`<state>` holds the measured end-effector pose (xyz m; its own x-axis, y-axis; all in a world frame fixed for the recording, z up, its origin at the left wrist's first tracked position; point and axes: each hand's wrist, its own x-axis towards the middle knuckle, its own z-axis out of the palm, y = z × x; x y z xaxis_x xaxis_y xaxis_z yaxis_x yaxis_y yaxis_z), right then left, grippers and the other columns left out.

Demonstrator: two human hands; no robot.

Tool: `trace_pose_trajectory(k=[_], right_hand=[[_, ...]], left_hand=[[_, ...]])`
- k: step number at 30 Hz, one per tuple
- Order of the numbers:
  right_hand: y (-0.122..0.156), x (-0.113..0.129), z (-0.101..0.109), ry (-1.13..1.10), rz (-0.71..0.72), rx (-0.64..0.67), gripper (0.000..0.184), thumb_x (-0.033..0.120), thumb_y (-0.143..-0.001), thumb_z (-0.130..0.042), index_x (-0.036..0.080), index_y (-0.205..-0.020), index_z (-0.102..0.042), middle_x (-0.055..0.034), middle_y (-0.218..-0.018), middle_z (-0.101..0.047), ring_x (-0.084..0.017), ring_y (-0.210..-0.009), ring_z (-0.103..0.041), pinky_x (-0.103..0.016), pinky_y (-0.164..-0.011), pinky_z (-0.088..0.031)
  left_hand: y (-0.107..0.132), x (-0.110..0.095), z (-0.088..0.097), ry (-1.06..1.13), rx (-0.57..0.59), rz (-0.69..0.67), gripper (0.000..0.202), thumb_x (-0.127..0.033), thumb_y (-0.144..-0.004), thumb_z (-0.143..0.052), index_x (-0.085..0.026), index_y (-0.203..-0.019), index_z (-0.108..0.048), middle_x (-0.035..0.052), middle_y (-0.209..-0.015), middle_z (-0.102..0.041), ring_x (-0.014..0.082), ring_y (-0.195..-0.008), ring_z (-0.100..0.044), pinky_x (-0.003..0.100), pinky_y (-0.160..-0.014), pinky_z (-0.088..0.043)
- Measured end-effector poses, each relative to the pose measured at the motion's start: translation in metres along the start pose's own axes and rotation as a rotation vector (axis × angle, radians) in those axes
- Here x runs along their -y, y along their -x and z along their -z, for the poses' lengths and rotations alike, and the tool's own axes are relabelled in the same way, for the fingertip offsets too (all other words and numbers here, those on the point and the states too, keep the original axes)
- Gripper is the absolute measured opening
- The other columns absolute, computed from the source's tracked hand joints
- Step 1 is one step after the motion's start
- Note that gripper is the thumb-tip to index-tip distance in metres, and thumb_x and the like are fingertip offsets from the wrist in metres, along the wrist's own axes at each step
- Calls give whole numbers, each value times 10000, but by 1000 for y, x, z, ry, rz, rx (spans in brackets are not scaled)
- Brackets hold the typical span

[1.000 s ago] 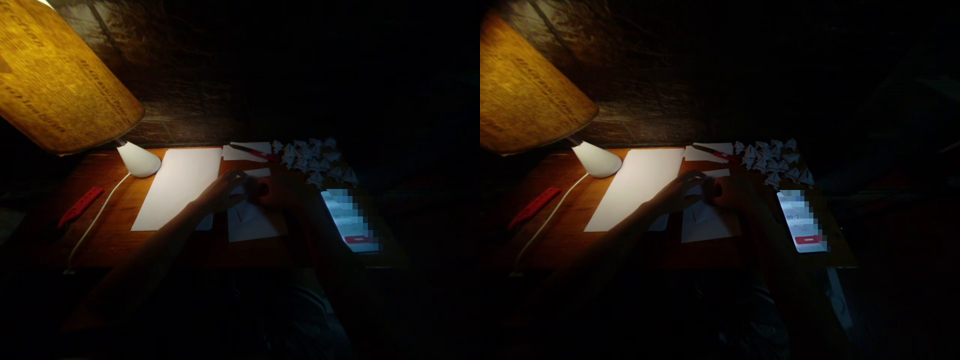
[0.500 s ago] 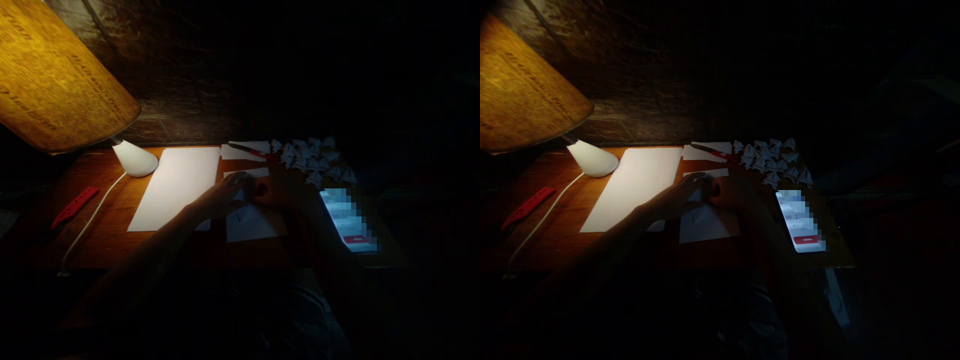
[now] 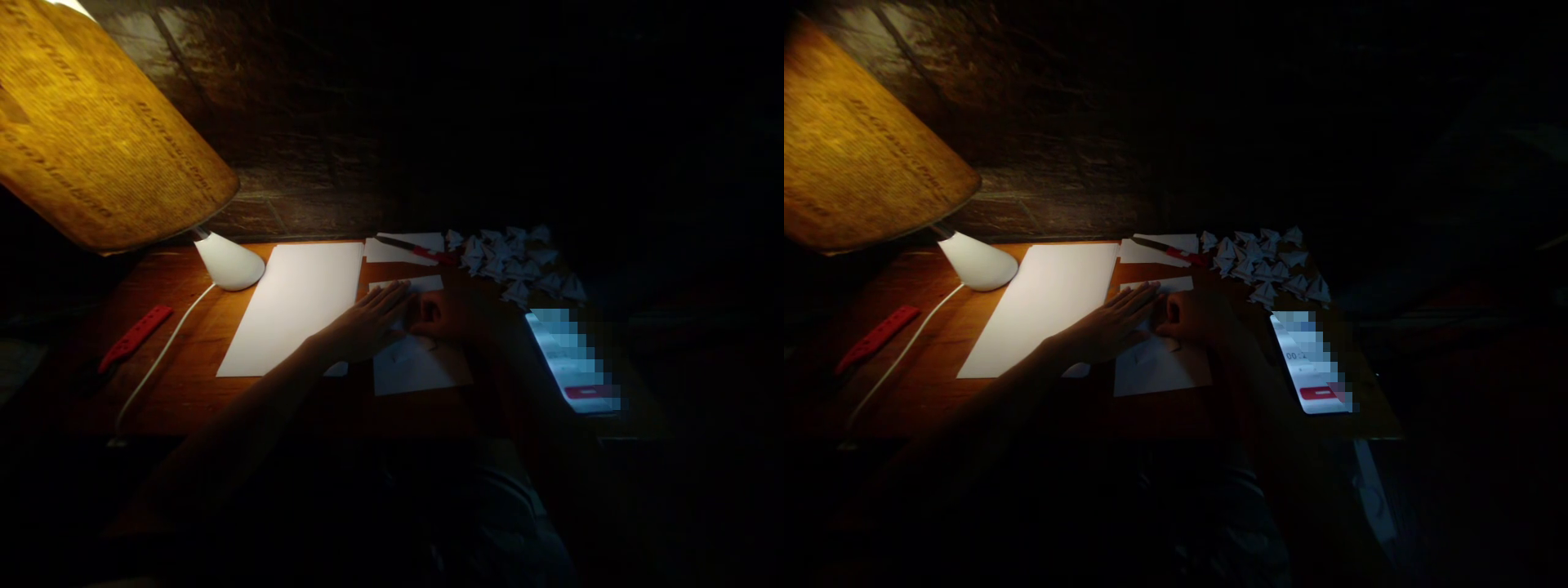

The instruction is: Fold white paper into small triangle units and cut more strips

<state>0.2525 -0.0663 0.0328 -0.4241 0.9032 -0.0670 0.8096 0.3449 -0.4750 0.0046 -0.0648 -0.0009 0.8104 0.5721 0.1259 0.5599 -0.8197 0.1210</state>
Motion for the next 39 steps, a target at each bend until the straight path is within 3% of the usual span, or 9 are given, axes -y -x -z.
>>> trace_pose_trajectory(k=[5,10,13,15,18,22,31,37,39], right_hand=[[0,-4,-3,-4,20,-2,249,424,-844,-808,200,-909,-720,-20,-830,-740,-159,-709,-599,-277,-619,-316],[11,13,9,117,-13,13,224,378,-868,-793,185,-954,-718,-66,-911,-750,-201,-773,-638,-302,-652,-384],[32,22,7,206,73,-102,267,373,-900,-773,165,-1061,-730,-147,-1116,-752,-293,-1016,-682,-367,-829,-498],[52,22,-7,179,156,-149,424,452,-949,-722,160,-1255,-708,-186,-1310,-721,-347,-1193,-662,-450,-999,-521],[83,18,-36,136,261,-216,761,568,-986,-638,173,-1616,-474,-199,-1650,-510,-386,-1531,-456,-576,-1225,-405],[108,14,-59,176,353,-200,1002,685,-975,-600,155,-1739,-228,-183,-1774,-311,-356,-1667,-230,-597,-1330,-257],[107,17,-57,230,372,-149,903,695,-1009,-541,188,-1720,-310,-179,-1752,-345,-358,-1645,-299,-628,-1331,-237],[108,17,-59,223,345,-140,922,674,-993,-592,195,-1724,-298,-173,-1760,-323,-364,-1650,-284,-637,-1336,-219],[107,18,-59,214,339,-136,919,687,-994,-582,187,-1718,-315,-174,-1761,-318,-366,-1651,-280,-644,-1333,-222]], left_hand=[[0,0,-1,-21,-6,-18,665,-461,-1132,-421,-133,-1695,-284,211,-1787,-233,349,-1684,-157,563,-1352,-236],[-1,-2,2,-37,21,-18,667,-457,-1139,-399,-123,-1700,-260,215,-1779,-253,340,-1684,-167,568,-1345,-235],[-1,-3,4,-44,51,-7,676,-433,-1134,-416,-146,-1716,-226,202,-1787,-236,346,-1685,-159,580,-1341,-224],[-1,-2,4,-39,46,-4,667,-400,-1130,-426,-170,-1721,-220,186,-1794,-228,337,-1686,-159,572,-1345,-217],[0,0,1,-21,18,-8,672,-402,-1125,-447,-201,-1724,-216,167,-1800,-224,323,-1688,-160,559,-1355,-204],[0,0,-1,-13,9,-10,671,-421,-1127,-445,-192,-1719,-225,176,-1797,-224,329,-1687,-163,567,-1357,-203],[-1,-3,7,-12,7,-4,658,-329,-1104,-470,-215,-1713,-250,158,-1799,-240,322,-1688,-171,586,-1347,-222],[-5,-10,15,62,-70,-4,542,-193,-1036,-529,-204,-1578,-510,152,-1590,-565,296,-1469,-546,475,-1212,-489],[-6,-12,17,62,-82,-8,464,-200,-1039,-535,-198,-1500,-587,146,-1510,-620,282,-1392,-598,457,-1165,-534]])
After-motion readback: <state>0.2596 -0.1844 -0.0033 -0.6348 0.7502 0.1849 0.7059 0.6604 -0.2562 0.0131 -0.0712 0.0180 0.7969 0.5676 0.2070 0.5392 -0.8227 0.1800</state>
